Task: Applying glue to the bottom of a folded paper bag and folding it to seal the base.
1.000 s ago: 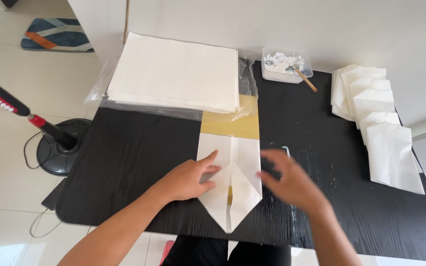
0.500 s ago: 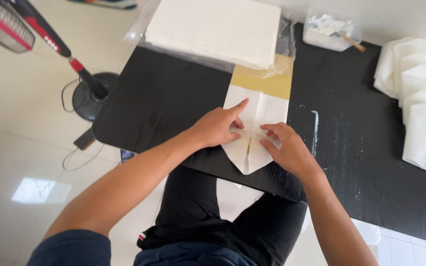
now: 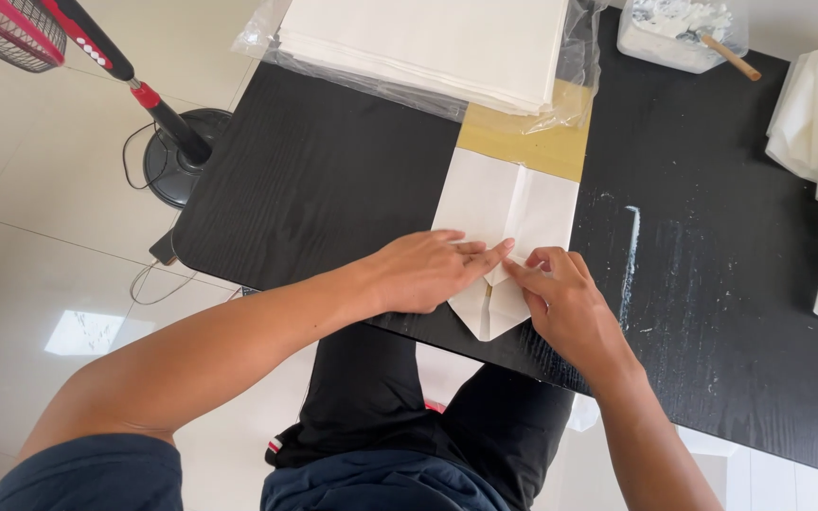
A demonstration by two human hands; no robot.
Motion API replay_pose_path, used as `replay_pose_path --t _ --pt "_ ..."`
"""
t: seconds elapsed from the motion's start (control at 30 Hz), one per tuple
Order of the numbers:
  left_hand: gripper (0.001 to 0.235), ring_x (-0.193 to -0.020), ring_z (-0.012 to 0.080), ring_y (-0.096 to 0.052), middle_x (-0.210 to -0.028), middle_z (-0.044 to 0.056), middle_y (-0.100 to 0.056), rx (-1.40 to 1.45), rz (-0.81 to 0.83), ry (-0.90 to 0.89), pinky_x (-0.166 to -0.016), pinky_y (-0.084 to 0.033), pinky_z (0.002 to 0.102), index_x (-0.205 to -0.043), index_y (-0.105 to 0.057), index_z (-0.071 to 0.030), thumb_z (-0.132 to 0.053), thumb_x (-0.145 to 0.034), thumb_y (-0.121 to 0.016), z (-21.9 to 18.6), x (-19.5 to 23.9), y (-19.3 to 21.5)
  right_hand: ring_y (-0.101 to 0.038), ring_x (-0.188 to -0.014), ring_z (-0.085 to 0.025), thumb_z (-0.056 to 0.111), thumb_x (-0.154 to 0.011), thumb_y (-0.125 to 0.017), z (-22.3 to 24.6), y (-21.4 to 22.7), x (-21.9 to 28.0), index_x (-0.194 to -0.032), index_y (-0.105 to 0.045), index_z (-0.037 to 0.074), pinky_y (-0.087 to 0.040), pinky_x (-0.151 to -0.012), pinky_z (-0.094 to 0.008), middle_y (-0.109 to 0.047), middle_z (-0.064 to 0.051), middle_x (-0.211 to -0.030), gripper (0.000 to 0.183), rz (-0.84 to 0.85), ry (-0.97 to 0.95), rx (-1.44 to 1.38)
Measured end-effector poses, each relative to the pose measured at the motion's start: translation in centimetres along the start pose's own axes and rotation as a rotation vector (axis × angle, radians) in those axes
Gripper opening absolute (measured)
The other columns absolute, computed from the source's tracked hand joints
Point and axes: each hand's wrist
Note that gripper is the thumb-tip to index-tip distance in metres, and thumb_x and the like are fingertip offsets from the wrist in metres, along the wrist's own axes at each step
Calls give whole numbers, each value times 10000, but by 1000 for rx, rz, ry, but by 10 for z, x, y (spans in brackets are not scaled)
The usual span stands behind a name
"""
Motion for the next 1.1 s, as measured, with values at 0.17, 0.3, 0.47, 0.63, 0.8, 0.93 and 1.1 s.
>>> replay_pose_path --t 0.17,0.3,0.47,0.63,0.8,0.93,1.1 --pt "819 -1505 316 -381 -1519 208 -533 44 77 -40 -1262 -187 520 -1625 -136 48 -79 -891 -475 -9 14 21 -600 -1245 -265 119 -983 -579 2 4 4 -1328 -711 304 -552 -968 -379 -610 -28 -1237 413 67 53 149" --pt "994 -1550 329 -276 -1613 181 -416 104 154 -55 -1274 -48 565 -1637 -78 15 -511 -886 -462 -9 19 32 -566 -1328 -248 98 -955 -571 9 9 7 -1291 -716 283 -520 -980 -381 -617 -13 -1389 411 118 67 277" --pt "1067 -1545 348 -284 -1581 165 -466 92 104 -58 -1263 -79 576 -1648 -45 -26 -718 -925 -416 -13 23 20 -559 -1347 -256 110 -948 -581 16 12 13 -1356 -679 349 -514 -975 -386 -617 -5 -1429 483 123 35 256" --pt "982 -1529 351 -321 -1532 166 -527 98 59 -44 -1239 -129 584 -1652 -54 -44 -697 -982 -354 -17 28 13 -561 -1358 -246 150 -948 -605 18 7 21 -1354 -676 381 -518 -979 -369 -629 3 -1440 472 62 72 303" --pt "813 -1474 319 -433 -1446 138 -616 84 -115 -20 -1185 -220 590 -1644 -156 -49 -552 -1051 -390 -26 38 -10 -561 -1342 -287 128 -925 -572 35 17 32 -1367 -677 356 -522 -963 -405 -638 -43 -1426 509 117 73 164" --pt "788 -1407 293 -512 -1441 180 -604 12 -360 -17 -1095 -365 549 -1587 -290 -21 -504 -1025 -557 -34 44 -30 -400 -1408 -329 97 -902 -454 45 25 45 -1511 -527 203 -343 -1069 -555 -387 -108 -1640 623 196 99 -51" --pt "739 -1264 204 -636 -1262 -21 -754 173 -465 146 -1074 -393 520 -1601 -169 -5 -341 -1065 -552 -40 35 -42 -462 -1379 -294 415 -963 -628 55 12 44 -1355 -659 216 -366 -1066 -559 -521 -49 -1548 441 49 -15 -148"
Point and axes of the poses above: each hand's wrist, its own x-axis away from the middle knuckle, its own y-axis out of the back of the hand, z = x × y
